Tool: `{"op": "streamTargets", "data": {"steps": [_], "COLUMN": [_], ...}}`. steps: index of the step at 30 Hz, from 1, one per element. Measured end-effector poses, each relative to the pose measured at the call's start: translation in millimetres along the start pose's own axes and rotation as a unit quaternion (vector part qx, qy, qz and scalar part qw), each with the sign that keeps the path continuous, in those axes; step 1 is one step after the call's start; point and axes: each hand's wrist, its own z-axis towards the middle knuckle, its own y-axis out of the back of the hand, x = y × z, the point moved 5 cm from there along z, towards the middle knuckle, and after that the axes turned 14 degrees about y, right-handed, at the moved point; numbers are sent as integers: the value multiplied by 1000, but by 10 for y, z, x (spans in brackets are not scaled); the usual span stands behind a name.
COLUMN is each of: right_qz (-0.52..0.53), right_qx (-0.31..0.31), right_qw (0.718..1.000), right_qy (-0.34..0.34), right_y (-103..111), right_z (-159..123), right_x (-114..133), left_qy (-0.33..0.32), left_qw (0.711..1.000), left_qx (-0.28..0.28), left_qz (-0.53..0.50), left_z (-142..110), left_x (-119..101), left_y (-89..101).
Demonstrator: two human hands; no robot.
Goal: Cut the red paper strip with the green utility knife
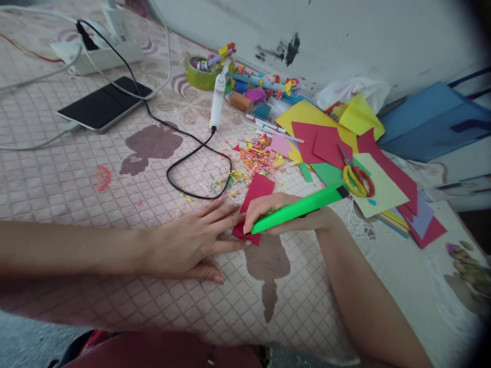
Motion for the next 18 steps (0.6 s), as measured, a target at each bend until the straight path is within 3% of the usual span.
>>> {"op": "streamTargets", "data": {"steps": [12, 18], "right_qz": [-6, 7], "right_qx": [10, -16], "right_qw": [1000, 1000], "right_qy": [-3, 12], "right_y": [-11, 58], "right_z": [6, -51], "right_x": [21, 2], "left_qy": [-5, -7], "left_qw": [1000, 1000], "left_qx": [-23, -21], "left_qz": [-11, -3], "left_z": [4, -2], "left_x": [0, -2], "left_y": [13, 10]}}
